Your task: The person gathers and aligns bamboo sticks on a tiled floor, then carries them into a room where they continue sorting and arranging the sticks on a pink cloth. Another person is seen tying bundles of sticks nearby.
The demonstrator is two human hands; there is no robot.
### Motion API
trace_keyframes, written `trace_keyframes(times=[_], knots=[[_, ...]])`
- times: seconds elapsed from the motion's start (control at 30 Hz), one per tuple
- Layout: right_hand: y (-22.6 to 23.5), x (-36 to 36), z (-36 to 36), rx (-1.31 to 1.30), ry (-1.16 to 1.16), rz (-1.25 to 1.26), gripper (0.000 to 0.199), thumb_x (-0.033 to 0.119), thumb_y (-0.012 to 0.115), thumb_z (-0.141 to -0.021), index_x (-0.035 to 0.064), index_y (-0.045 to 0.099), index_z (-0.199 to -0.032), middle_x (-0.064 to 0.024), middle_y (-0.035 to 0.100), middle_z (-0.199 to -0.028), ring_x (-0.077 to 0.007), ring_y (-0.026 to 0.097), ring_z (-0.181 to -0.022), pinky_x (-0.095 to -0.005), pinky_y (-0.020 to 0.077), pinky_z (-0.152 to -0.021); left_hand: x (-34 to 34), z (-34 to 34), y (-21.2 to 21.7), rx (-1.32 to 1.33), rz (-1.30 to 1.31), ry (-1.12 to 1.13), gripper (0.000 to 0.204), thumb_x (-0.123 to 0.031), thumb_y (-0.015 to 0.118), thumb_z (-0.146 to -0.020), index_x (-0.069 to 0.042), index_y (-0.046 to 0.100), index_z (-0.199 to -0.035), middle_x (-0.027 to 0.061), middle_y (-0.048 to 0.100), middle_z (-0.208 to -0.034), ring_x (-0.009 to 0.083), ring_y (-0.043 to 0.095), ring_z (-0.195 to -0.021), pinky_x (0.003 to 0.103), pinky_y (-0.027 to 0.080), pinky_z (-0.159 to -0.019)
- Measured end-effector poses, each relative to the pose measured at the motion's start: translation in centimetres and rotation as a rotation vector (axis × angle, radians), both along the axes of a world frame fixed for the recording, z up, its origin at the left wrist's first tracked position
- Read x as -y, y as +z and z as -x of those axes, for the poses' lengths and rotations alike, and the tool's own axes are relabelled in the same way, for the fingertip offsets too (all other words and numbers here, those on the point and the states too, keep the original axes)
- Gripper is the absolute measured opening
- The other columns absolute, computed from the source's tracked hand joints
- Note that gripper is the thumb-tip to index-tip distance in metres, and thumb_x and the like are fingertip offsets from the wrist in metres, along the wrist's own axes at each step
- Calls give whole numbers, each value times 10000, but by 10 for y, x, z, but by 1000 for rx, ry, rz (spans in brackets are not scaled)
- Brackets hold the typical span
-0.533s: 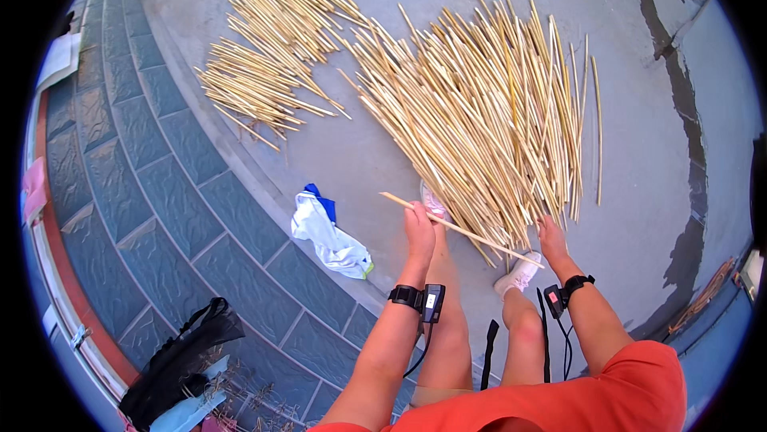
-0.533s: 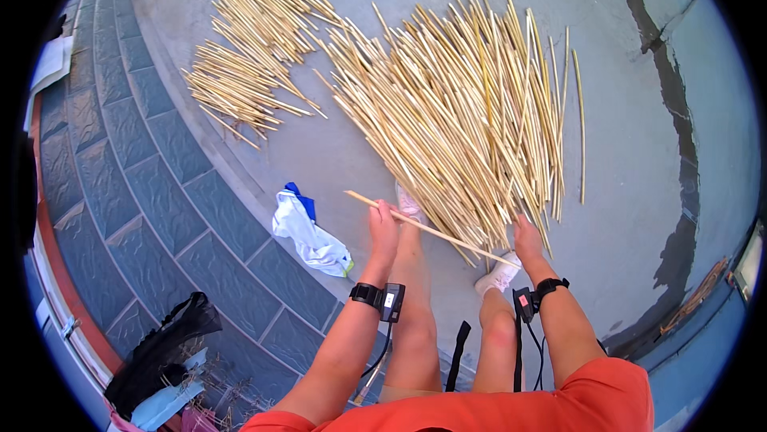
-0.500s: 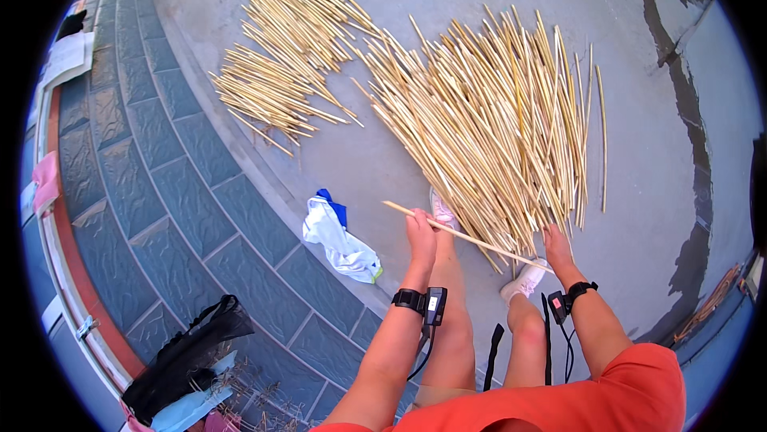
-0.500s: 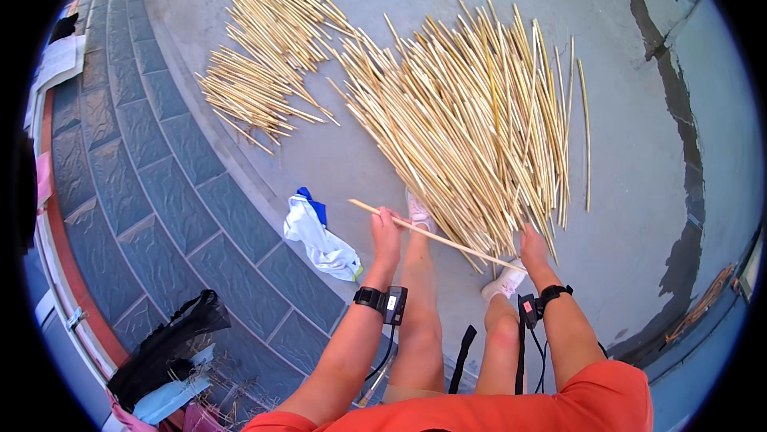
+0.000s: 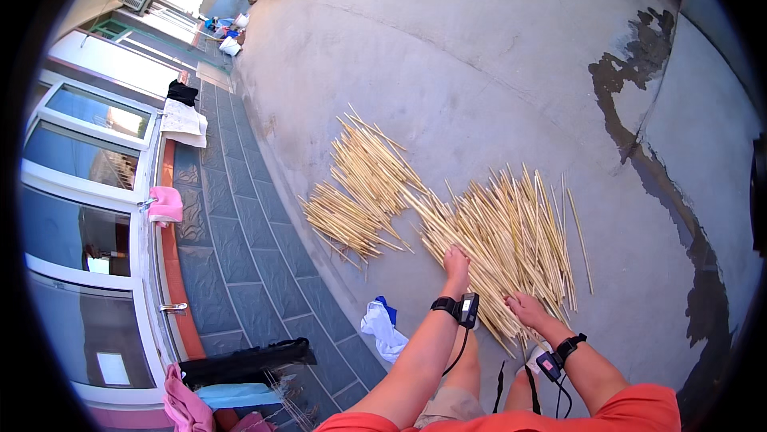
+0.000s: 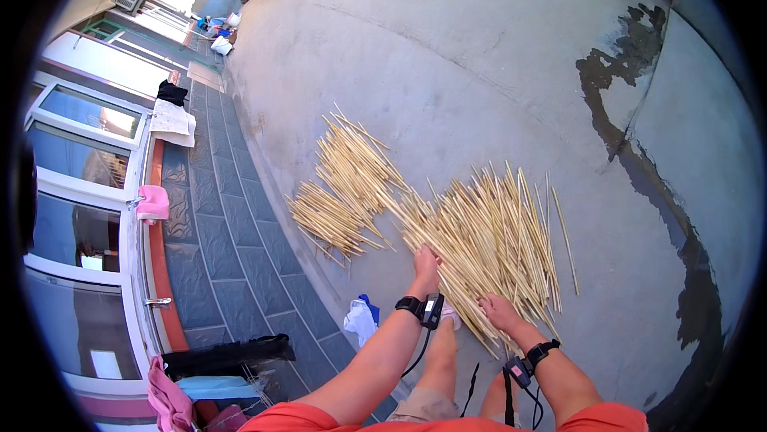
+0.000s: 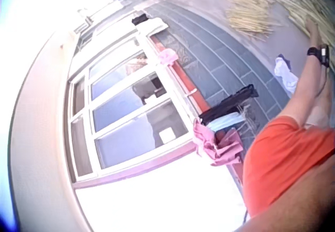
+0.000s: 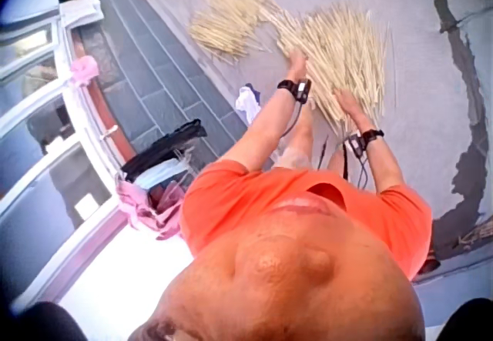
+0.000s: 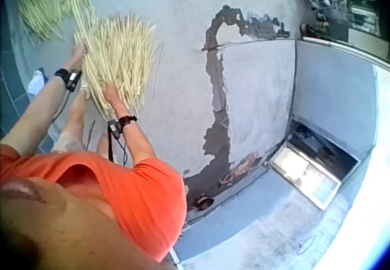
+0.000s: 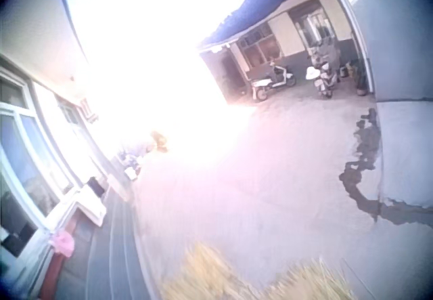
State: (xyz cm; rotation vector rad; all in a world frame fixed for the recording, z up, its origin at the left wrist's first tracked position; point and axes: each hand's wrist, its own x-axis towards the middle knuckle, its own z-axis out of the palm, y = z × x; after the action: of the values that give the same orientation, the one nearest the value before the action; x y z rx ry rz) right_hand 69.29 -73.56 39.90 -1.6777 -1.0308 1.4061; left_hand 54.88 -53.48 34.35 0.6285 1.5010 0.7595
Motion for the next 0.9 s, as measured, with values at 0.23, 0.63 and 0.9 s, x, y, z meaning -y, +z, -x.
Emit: trace_keyframes(times=[0.23, 0.63, 0.9], knots=[[34, 53, -30, -197, 83, 88, 300, 273, 422, -948, 3, 547, -914, -70, 654, -748, -136, 568, -605, -278, 456, -593, 13, -72, 100, 63, -42, 19, 282, -308, 293, -981, -39, 378, -987, 107, 518, -713, 205, 540, -548, 327, 486, -522], [45, 118, -23, 17, 248, 154, 461, 438, 593, -823, 23, 551, -1020, -139, 660, -844, -294, 624, -789, -364, 478, -714, 29, -49, 94, 84, -108, -73, 246, -277, 398, -950, -51, 469, -1016, 6, 417, -592, 115, 391, -450, 274, 356, -401], [0, 60, 30, 224, -32, 220, 344, 244, 591, -803, 12, 520, -1046, -257, 606, -923, -423, 577, -859, -450, 464, -745, 66, -15, 29, 147, 189, -182, 132, -131, 447, -886, -42, 473, -793, 30, 473, -635, 136, 500, -562, 278, 450, -527]])
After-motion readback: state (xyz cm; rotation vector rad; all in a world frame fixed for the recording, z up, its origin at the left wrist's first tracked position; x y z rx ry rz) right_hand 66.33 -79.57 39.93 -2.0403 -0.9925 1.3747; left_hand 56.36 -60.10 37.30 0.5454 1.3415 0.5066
